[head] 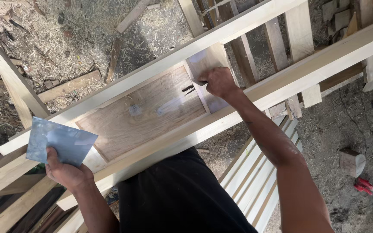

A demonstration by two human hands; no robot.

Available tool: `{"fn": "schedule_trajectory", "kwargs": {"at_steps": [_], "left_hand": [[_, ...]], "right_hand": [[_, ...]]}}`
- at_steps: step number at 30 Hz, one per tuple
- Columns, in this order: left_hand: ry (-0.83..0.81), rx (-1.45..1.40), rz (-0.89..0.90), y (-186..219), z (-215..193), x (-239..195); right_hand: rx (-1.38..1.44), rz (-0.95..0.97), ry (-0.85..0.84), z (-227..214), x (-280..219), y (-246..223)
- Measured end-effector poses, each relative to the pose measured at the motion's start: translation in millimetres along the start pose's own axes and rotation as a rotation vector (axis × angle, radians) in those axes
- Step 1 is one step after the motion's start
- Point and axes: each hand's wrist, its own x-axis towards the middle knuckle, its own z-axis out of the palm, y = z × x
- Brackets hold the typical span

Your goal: The person sands a wooden frame using sandpaper, moving the sandpaper back and forth across the surface to smooth it. The person holds a second piece of sandpaper in the other hand while working.

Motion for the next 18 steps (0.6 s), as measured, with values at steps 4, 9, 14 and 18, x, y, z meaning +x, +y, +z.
{"fn": "schedule_trajectory", "kwargs": {"at_steps": [4, 9, 14, 18], "left_hand": [[-0.031, -0.072, -0.074, -17, -17, 8], [-0.002, -0.058, -0.126, -38, -31, 12], [-0.001, -0.105, -0.077, -36, -37, 11], [0.072, -0.074, -0.046, -35, -25, -20]], "right_hand": [[0.076, 0.072, 0.103, -19, -13, -10], [0.048, -0.01, 0.56, -15, -10, -4], [-0.03, -0.045, 0.575, -5, 20, 4], [-0.023, -0.095, 0.532, 0, 29, 5]]}}
